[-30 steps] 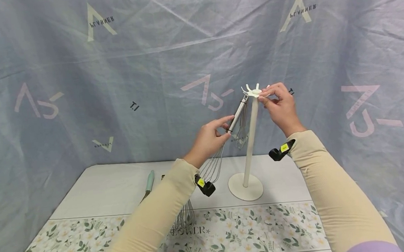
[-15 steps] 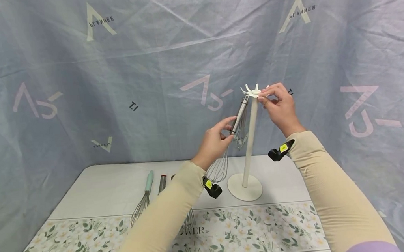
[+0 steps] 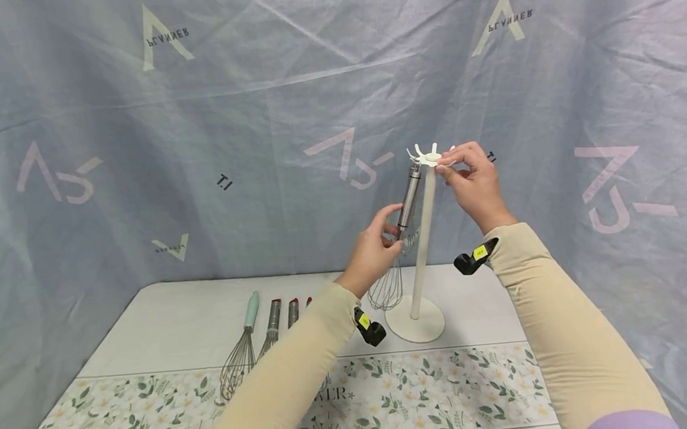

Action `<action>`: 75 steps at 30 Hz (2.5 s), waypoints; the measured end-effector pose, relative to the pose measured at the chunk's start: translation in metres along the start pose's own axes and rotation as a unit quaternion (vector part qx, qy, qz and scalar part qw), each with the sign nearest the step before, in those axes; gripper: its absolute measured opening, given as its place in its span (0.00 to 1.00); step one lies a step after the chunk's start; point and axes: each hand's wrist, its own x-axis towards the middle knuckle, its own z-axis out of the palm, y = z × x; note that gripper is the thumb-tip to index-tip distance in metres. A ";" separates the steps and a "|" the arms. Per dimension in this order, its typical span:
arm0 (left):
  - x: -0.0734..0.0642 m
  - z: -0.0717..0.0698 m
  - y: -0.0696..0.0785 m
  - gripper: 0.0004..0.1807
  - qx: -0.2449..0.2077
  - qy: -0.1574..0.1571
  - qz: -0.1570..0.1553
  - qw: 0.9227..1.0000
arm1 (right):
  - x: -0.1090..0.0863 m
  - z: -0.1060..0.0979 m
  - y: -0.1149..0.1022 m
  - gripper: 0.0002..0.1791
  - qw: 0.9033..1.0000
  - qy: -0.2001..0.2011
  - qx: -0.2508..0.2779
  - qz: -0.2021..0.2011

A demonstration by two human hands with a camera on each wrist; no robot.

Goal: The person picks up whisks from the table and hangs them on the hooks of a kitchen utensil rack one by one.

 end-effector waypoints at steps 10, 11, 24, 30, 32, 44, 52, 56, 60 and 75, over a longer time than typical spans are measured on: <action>-0.004 0.013 -0.019 0.35 -0.011 0.002 -0.030 0.999 | 0.000 0.001 0.002 0.07 1.000 0.001 0.012 -0.007; -0.004 0.014 -0.022 0.34 -0.010 0.002 -0.033 0.999 | 0.000 0.001 0.002 0.07 1.000 0.000 0.013 -0.006; -0.017 0.019 -0.044 0.25 -0.031 -0.036 -0.083 0.995 | 0.000 0.001 0.004 0.07 1.000 -0.004 0.016 -0.007; -0.020 0.024 -0.057 0.26 -0.034 -0.042 -0.108 0.993 | 0.001 0.001 0.005 0.09 1.000 -0.004 0.015 -0.016; -0.022 0.026 -0.061 0.28 -0.032 -0.046 -0.114 0.992 | 0.000 0.001 0.006 0.09 1.000 -0.003 0.016 -0.018; -0.035 0.029 -0.081 0.35 -0.020 -0.098 -0.158 0.982 | -0.001 0.004 0.012 0.02 0.998 0.009 0.045 -0.033; -0.039 0.005 -0.090 0.33 0.004 -0.107 -0.177 0.978 | 0.003 0.005 0.017 0.05 0.995 0.033 0.078 -0.059; -0.044 -0.018 -0.097 0.31 0.013 -0.093 -0.169 0.981 | 0.005 0.006 0.019 0.05 0.991 0.044 0.102 -0.070; -0.050 -0.046 -0.103 0.30 0.021 -0.069 -0.168 0.983 | 0.005 0.006 0.018 0.06 0.990 0.048 0.105 -0.076; -0.091 -0.139 -0.115 0.30 0.027 -0.026 -0.192 0.981 | 0.007 0.010 0.036 0.04 0.991 0.063 -0.030 -0.112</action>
